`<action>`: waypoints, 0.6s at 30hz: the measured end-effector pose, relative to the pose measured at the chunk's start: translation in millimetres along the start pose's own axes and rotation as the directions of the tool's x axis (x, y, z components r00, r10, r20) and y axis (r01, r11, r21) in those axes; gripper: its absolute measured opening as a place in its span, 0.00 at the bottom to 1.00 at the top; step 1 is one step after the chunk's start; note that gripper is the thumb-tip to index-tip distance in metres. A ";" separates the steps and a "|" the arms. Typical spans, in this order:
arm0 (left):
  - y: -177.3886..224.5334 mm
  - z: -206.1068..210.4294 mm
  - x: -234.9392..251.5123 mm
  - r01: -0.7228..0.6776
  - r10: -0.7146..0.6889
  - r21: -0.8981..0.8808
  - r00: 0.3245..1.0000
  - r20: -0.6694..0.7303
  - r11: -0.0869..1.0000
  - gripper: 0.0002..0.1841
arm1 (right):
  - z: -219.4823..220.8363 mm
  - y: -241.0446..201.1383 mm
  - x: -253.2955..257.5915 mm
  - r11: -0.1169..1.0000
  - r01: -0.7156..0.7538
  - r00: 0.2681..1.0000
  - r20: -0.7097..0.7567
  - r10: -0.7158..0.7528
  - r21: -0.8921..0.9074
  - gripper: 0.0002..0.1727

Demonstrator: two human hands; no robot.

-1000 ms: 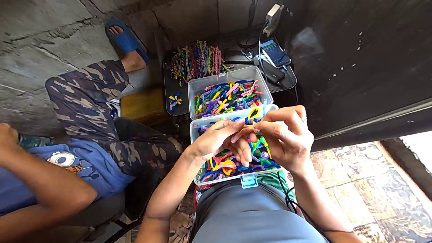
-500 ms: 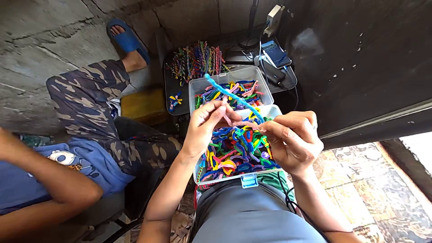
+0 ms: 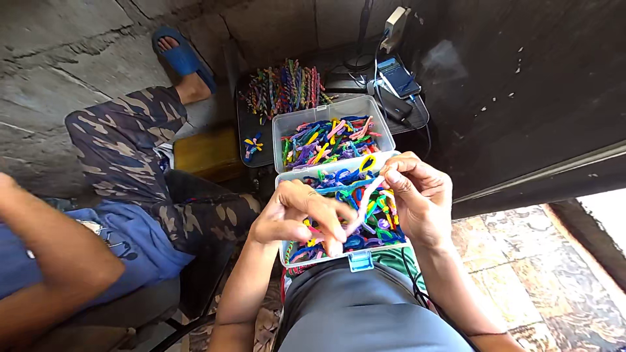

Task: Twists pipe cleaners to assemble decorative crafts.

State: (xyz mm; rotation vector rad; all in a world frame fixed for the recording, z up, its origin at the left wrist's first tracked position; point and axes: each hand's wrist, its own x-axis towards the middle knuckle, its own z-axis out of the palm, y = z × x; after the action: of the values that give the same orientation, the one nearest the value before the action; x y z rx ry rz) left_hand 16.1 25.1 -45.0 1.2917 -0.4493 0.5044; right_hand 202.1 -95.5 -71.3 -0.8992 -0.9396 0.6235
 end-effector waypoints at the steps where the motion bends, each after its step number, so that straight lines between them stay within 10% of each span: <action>1: 5.2 1.1 -0.1 0.019 -0.019 0.000 0.999 -0.049 1.000 0.22 | -2.7 0.0 1.7 0.999 0.019 0.999 0.030 -0.018 -0.030 0.07; 5: 24.1 4.2 11.3 0.246 -0.101 0.408 0.933 -0.344 0.879 0.33 | -5.2 -3.9 4.2 0.979 0.101 0.991 0.109 -0.083 -0.177 0.05; 9: 18.7 26.6 26.1 0.428 -0.155 0.845 0.904 -0.399 0.321 0.16 | 1.5 1.0 0.2 0.971 0.109 0.990 0.109 -0.087 -0.214 0.03; 15: -4.1 53.8 24.2 0.341 -0.038 0.842 0.919 -0.391 -0.419 0.20 | 4.3 5.5 -1.9 0.833 0.210 0.976 0.060 -0.209 -0.512 0.06; 18: -10.0 49.3 21.3 0.330 -0.076 0.873 0.922 -0.380 -0.360 0.21 | 3.6 6.0 -1.5 0.791 0.229 0.968 0.045 -0.248 -0.567 0.08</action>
State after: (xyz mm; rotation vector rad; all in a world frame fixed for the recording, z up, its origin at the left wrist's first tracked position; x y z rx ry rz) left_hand 37.5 -22.7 -29.7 2.9812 0.7420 0.6455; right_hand 197.8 -92.3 -76.0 -1.2897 -1.2178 0.0938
